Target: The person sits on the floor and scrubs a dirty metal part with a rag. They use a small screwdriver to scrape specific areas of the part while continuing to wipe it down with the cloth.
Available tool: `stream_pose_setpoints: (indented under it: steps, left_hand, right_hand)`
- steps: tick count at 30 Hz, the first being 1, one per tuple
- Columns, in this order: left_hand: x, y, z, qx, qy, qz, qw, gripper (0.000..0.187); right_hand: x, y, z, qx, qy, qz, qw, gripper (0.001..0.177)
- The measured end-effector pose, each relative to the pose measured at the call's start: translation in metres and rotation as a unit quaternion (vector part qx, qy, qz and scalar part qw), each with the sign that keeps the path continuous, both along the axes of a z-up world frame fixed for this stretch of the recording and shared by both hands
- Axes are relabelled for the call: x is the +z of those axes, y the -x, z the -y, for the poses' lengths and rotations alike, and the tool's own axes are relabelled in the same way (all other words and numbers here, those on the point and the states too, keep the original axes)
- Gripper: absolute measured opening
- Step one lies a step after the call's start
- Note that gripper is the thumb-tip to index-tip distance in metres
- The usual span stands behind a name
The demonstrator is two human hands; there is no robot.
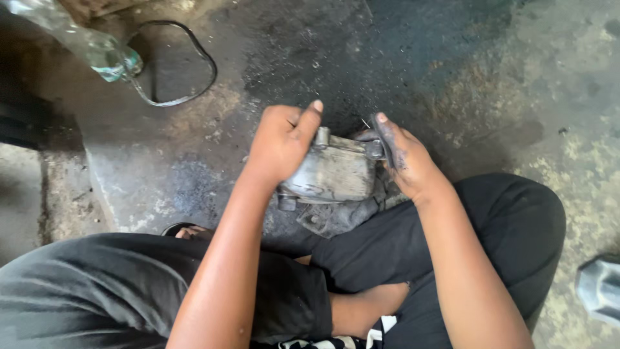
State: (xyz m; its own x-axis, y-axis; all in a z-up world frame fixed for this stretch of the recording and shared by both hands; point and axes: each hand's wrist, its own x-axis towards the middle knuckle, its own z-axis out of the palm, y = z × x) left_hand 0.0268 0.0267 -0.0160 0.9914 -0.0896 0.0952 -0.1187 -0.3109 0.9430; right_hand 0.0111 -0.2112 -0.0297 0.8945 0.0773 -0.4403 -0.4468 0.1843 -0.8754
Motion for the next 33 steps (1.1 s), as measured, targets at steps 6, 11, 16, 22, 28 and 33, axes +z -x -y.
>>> stream_pose_setpoints:
  steps: [6, 11, 16, 22, 28, 33]
  left_hand:
    - [-0.012, -0.006, -0.012, -0.007, 0.023, -0.007, 1.000, 0.061]
    - [-0.008, 0.002, -0.002, 0.043, -0.018, -0.019, 0.999, 0.058]
    - [0.024, 0.018, 0.021, 0.026, -0.129, 0.107, 0.985, 0.059]
    - [0.041, 0.035, 0.066, 0.038, -0.154, 0.035, 0.987, 0.067]
    - [0.008, 0.010, 0.029, 0.082, -0.064, -0.034, 0.994, 0.076]
    - [-0.026, -0.012, -0.009, 0.176, 0.167, -0.161, 0.957, 0.071]
  right_hand:
    - [-0.010, 0.002, 0.001, 0.032, -0.002, -0.039, 0.999, 0.047]
    - [-0.025, 0.010, -0.001, 0.059, 0.283, 0.106, 0.951, 0.056]
    - [-0.027, 0.018, 0.003, -0.014, 0.395, 0.196, 0.897, 0.057]
    - [-0.015, 0.004, 0.011, -0.075, 0.379, 0.144, 0.911, 0.060]
    - [-0.017, -0.012, 0.030, -0.069, -0.227, 0.096, 0.967, 0.060]
    - [-0.024, -0.016, 0.043, -0.129, -0.305, 0.015, 0.943, 0.068]
